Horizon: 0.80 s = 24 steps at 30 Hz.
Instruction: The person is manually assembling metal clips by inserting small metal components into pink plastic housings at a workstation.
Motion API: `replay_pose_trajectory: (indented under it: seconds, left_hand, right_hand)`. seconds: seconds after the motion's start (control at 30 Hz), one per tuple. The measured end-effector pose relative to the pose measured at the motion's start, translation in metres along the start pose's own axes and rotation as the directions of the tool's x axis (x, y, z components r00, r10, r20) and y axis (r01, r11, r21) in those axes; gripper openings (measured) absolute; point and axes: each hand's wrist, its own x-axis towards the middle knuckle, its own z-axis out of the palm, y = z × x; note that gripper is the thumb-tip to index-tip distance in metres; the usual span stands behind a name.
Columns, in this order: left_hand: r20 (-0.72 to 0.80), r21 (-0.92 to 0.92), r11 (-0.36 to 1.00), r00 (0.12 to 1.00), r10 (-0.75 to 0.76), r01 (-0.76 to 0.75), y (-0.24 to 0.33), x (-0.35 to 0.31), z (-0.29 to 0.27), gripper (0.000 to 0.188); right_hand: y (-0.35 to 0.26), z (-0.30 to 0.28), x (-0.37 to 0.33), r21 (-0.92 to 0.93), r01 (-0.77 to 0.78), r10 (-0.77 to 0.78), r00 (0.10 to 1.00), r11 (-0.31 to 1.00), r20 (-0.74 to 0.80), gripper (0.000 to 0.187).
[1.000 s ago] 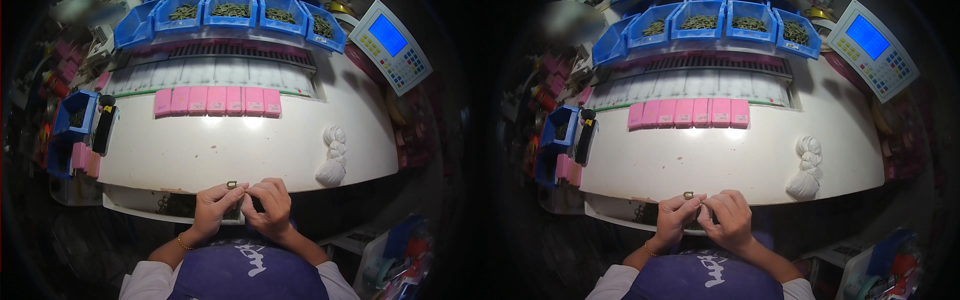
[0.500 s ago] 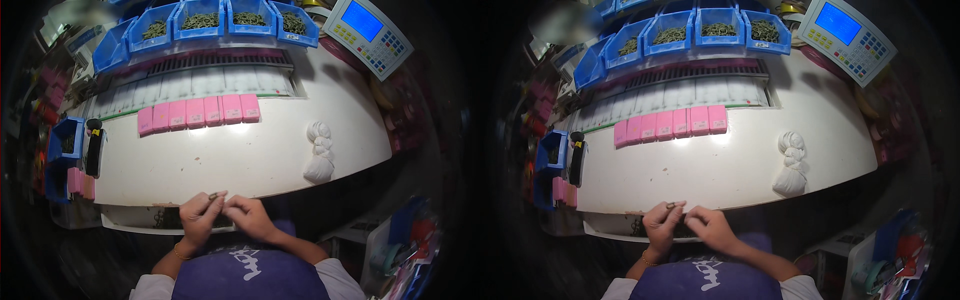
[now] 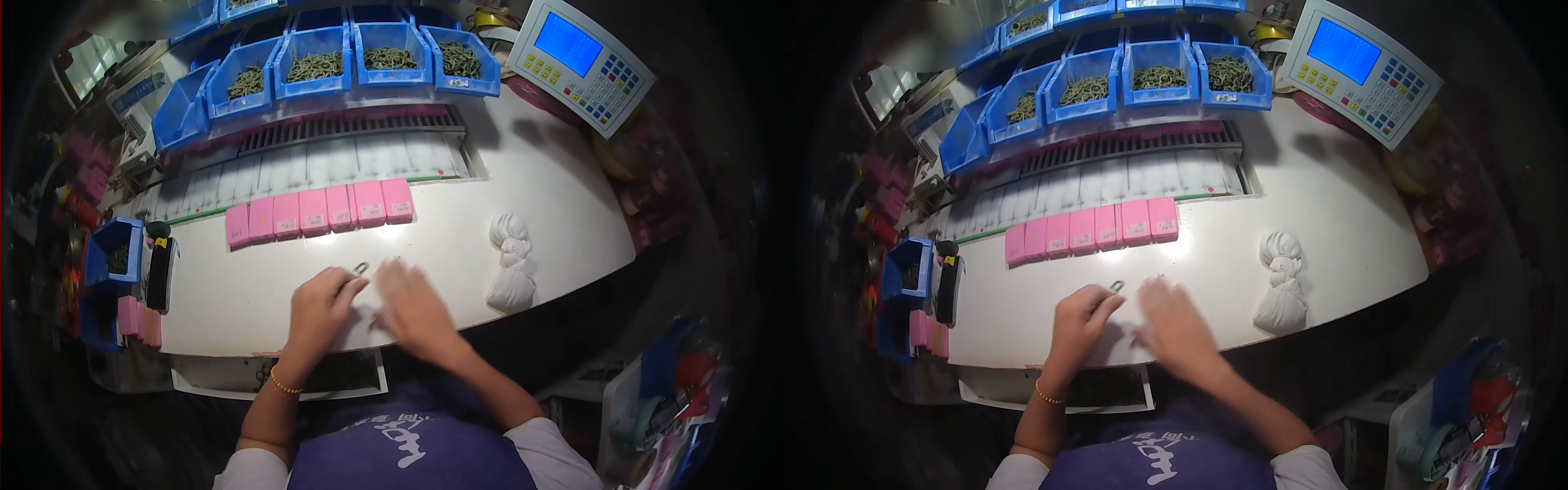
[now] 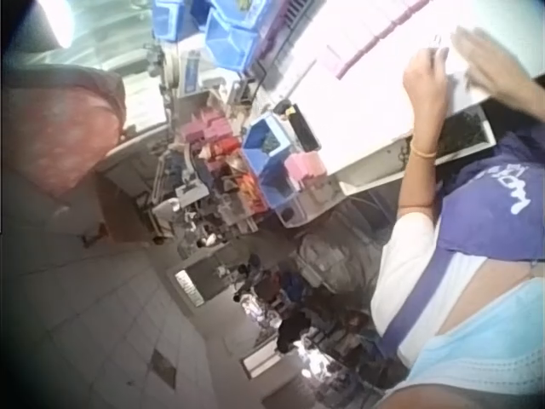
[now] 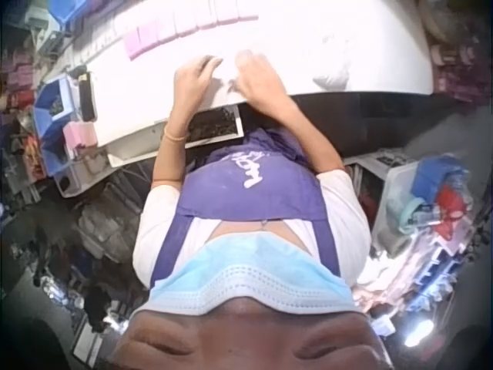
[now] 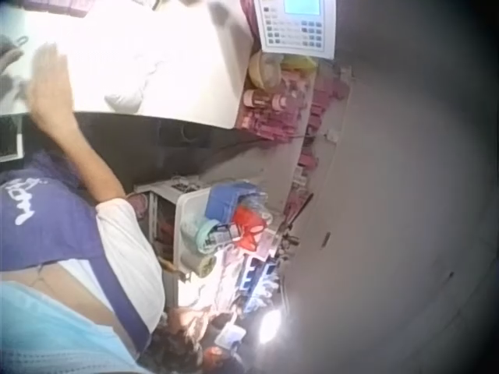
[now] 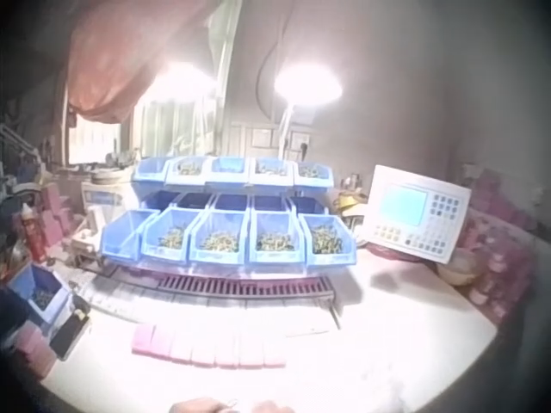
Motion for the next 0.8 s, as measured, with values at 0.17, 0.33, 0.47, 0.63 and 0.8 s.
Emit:
replay_pose_trajectory:
  seconds: [0.17,0.33,0.47,0.63,0.8]
  left_hand:
    - [0.24,0.281,0.943,0.964,0.113,-0.181,0.008,0.053,0.047,0.029]
    - [0.082,0.454,0.818,0.931,0.356,-0.353,-0.003,0.111,0.062,0.048]
    - [0.103,0.567,0.766,0.949,0.299,-0.303,-0.024,0.141,0.056,0.074]
    - [0.117,0.369,0.852,0.928,0.353,-0.371,0.002,0.115,0.027,0.075]
    - [0.321,0.094,0.931,0.896,0.307,-0.352,0.028,0.013,-0.012,0.077]
  right_hand:
    - [-0.057,0.031,-0.03,0.288,0.34,-0.364,0.931,0.895,0.03,0.033]
    - [-0.063,0.035,-0.042,0.463,0.415,-0.422,0.902,0.783,-0.094,0.025]
    - [-0.066,0.019,-0.036,0.506,0.415,-0.392,0.906,0.756,-0.158,0.019]
    - [-0.041,-0.009,-0.036,0.714,-0.076,0.24,0.962,0.696,-0.131,0.019]
    - [-0.03,-0.021,-0.024,0.978,-0.186,0.534,0.838,0.091,0.11,0.039]
